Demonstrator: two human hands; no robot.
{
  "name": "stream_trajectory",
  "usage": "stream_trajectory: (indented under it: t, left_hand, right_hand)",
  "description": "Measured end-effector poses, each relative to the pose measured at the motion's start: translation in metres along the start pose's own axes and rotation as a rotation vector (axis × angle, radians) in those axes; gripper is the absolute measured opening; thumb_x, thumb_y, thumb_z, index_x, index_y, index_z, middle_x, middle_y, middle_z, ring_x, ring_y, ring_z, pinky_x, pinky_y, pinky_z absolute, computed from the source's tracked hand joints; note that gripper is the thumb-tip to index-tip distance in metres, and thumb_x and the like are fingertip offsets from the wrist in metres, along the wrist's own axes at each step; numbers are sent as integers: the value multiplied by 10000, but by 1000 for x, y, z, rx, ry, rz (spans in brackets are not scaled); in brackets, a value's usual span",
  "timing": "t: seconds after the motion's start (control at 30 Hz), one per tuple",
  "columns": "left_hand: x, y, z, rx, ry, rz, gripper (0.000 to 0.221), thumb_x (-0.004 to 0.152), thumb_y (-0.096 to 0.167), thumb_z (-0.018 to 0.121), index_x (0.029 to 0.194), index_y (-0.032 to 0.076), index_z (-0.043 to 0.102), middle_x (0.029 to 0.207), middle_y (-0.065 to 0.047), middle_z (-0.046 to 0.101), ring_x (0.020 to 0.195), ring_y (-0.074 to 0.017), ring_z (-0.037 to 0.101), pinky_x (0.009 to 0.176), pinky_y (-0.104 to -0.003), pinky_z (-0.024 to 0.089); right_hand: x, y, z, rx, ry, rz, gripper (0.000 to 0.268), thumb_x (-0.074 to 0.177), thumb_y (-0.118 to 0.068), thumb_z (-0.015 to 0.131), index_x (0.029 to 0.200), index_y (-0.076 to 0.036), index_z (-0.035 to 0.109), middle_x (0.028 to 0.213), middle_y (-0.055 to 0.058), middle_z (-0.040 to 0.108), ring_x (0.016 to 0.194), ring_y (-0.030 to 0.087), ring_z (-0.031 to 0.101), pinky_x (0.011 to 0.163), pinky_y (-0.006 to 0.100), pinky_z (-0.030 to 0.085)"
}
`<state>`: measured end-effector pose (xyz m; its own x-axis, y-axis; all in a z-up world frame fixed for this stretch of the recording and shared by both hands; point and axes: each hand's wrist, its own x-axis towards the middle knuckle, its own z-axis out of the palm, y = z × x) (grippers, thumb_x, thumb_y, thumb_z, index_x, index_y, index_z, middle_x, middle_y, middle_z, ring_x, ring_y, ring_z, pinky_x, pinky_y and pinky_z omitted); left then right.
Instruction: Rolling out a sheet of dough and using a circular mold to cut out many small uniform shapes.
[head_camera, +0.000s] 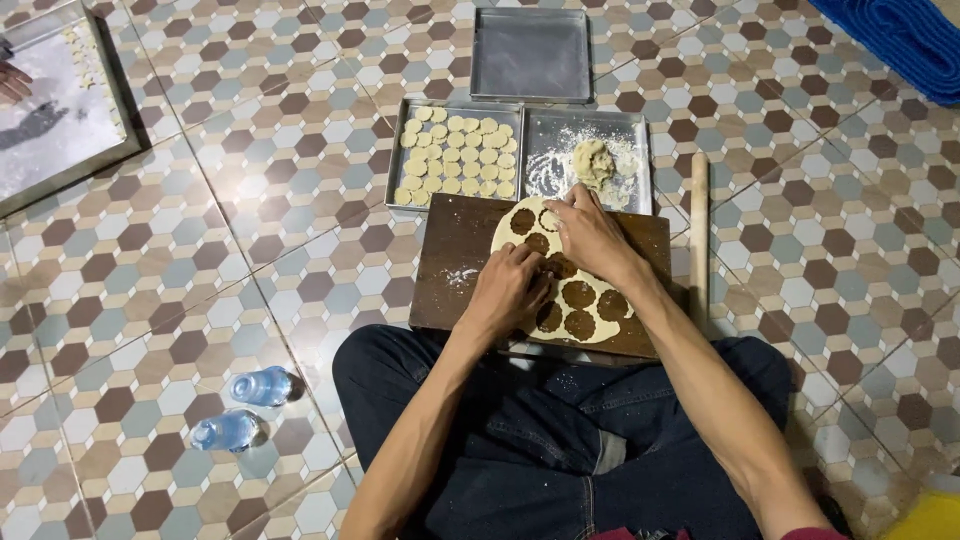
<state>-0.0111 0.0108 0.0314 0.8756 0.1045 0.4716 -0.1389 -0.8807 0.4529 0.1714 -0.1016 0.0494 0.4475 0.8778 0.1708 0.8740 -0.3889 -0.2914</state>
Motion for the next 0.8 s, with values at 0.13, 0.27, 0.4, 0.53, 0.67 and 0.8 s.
stream_trajectory:
  t: [0.13, 0.27, 0.4, 0.53, 0.67, 0.8]
  left_hand:
    - [0, -3, 6, 25, 11, 22, 209, 813, 241, 731, 925, 102, 625, 846, -112, 581, 852, -332, 598, 706, -426, 516]
    - [0, -9, 16, 44, 6, 23, 247, 781, 249, 751, 941, 104, 631, 860, -107, 591, 863, -328, 603, 711, -425, 520]
    - [-1, -14, 24, 57, 20, 26, 248, 788, 251, 753, 930, 88, 631, 860, -121, 596, 855, -333, 607, 701, -424, 519]
    - [-2, -18, 33, 73, 34, 22, 239, 813, 262, 743, 933, 85, 637, 861, -114, 591, 849, -329, 607, 705, -413, 517]
    - [-3, -20, 37, 69, 28, 22, 265, 788, 262, 765, 933, 82, 635, 869, -122, 597, 860, -336, 609, 712, -419, 519]
    - [-4, -26, 44, 76, 5, 22, 319, 785, 317, 766, 962, 83, 640, 882, -119, 596, 875, -331, 606, 720, -422, 519]
  right_hand:
    - [1, 3, -9, 26, -97, 45, 281, 944, -63, 630, 1205, 16, 698, 1089, 203, 512, 1072, 431, 566, 898, 477, 494]
    - [11, 1, -16, -52, -170, 43, 302, 934, -96, 653, 1214, 7, 698, 1111, 200, 520, 1107, 414, 550, 912, 487, 500]
    - [22, 5, -23, -4, -296, 75, 417, 935, -155, 647, 1301, 31, 577, 1159, 203, 448, 1128, 416, 468, 968, 536, 453]
    - [23, 0, -41, 128, -407, 101, 339, 921, -177, 627, 1155, 13, 472, 1146, 217, 377, 1184, 464, 403, 1044, 629, 349]
    - [27, 6, -28, 90, -377, 44, 292, 906, -199, 663, 1086, -34, 504, 1220, 223, 406, 1296, 564, 399, 1174, 684, 204]
    - [20, -20, -46, -44, -305, 42, 309, 898, -162, 695, 1185, -54, 656, 1281, 174, 462, 1313, 470, 411, 1115, 596, 347]
